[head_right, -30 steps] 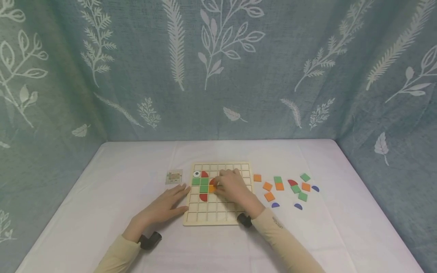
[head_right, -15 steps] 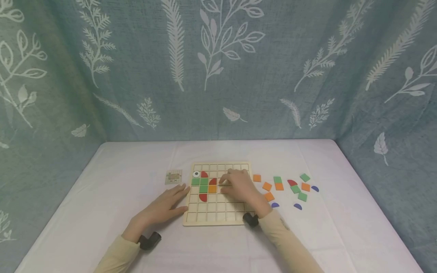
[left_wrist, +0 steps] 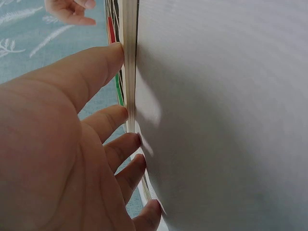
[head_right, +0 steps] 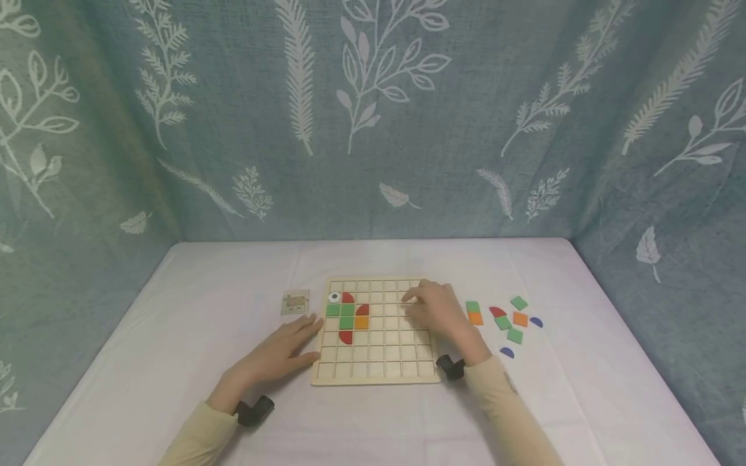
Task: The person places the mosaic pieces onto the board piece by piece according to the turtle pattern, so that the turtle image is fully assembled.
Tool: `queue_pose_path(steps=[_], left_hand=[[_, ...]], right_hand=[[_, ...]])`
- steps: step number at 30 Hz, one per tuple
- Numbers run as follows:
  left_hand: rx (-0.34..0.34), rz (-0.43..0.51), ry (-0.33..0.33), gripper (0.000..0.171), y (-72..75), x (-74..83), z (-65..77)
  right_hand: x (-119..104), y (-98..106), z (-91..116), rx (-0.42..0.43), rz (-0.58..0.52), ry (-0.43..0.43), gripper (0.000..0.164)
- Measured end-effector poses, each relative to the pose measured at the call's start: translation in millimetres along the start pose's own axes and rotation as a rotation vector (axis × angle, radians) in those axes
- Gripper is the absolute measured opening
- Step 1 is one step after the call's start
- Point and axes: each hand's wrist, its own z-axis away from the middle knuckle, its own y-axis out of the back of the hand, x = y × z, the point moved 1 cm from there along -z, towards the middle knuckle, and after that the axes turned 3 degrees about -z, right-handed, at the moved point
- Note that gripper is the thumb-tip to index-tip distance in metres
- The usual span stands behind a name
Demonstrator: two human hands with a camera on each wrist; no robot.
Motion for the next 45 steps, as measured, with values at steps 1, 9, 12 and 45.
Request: queue_pose_path(steps=[1,9,12,45], left_hand=[[0.000,0.000,-0.001,0.061,0.1,0.1,0.0],[-0.002,-0.010,0.005,0.062,0.8,0.5,-0.4],[-0.005,-0.008,0.005,0.061,1.1,0.9,-0.2],[0.030,0.022,-0.031,0.063,0.7,1.8,3.5]], right_hand=[[3,2,1,0.009,0.010,-0.003,0.017],[24,14,9,0.034,0.046,-0.047,0.019],[30,16,12,0.037,0.055,-0.071,0.019],[66,38,43,-0.021,0.050,-0.191,0.021]])
